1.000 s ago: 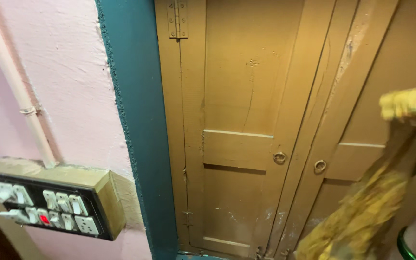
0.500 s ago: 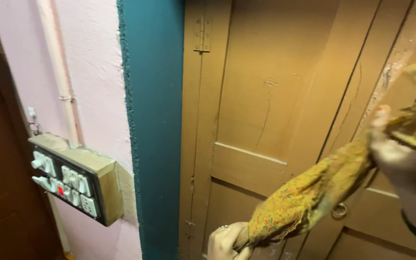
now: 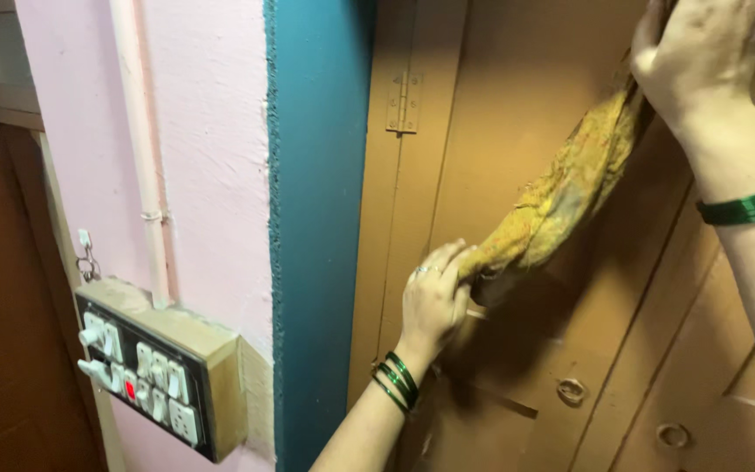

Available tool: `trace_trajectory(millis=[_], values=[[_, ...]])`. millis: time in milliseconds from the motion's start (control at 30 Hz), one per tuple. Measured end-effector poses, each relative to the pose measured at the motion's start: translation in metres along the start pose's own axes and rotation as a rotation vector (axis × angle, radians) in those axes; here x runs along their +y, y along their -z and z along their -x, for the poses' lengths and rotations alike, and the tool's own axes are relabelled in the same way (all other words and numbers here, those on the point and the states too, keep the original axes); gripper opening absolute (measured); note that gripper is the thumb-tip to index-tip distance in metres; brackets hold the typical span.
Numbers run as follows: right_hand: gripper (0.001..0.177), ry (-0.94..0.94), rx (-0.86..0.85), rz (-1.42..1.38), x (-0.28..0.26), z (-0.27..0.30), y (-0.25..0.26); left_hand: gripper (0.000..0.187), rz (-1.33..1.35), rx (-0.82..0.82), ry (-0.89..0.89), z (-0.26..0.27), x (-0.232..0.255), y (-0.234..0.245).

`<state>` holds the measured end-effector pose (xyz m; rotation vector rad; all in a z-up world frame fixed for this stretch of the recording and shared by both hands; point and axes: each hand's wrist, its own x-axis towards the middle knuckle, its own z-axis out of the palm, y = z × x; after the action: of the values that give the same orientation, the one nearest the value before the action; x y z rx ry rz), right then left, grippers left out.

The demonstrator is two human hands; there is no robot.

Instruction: The person wipes the surface of a brown wooden door with a yellow cloth. They move the cloth across the door panels and around the metal hardware, covering the upper, middle, and lower sections of the door.

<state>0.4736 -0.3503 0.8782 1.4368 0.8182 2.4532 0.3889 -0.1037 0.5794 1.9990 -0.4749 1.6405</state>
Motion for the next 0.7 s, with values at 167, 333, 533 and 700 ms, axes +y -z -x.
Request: trace_trajectory(millis=[167, 333, 533, 700], values=[[0.004, -0.173, -0.321, -0.107, 0.012, 0.002, -0.079, 0.042, -0.059, 0.009, 0.030, -0.034, -0.028, 0.013], [0.012, -0.477, -0.403, -0.250, 0.018, 0.010, -0.160, 0.038, -0.154, -0.040, -0.020, -0.056, -0.047, 0.002], [0.023, -0.580, -0.316, -0.422, -0.026, -0.022, -0.202, 0.035, -0.097, -0.026, -0.018, -0.055, -0.078, -0.010], [0.024, -0.329, -0.376, -0.439, -0.080, -0.050, -0.209, 0.037, -0.061, 0.041, -0.015, -0.042, -0.100, -0.013]])
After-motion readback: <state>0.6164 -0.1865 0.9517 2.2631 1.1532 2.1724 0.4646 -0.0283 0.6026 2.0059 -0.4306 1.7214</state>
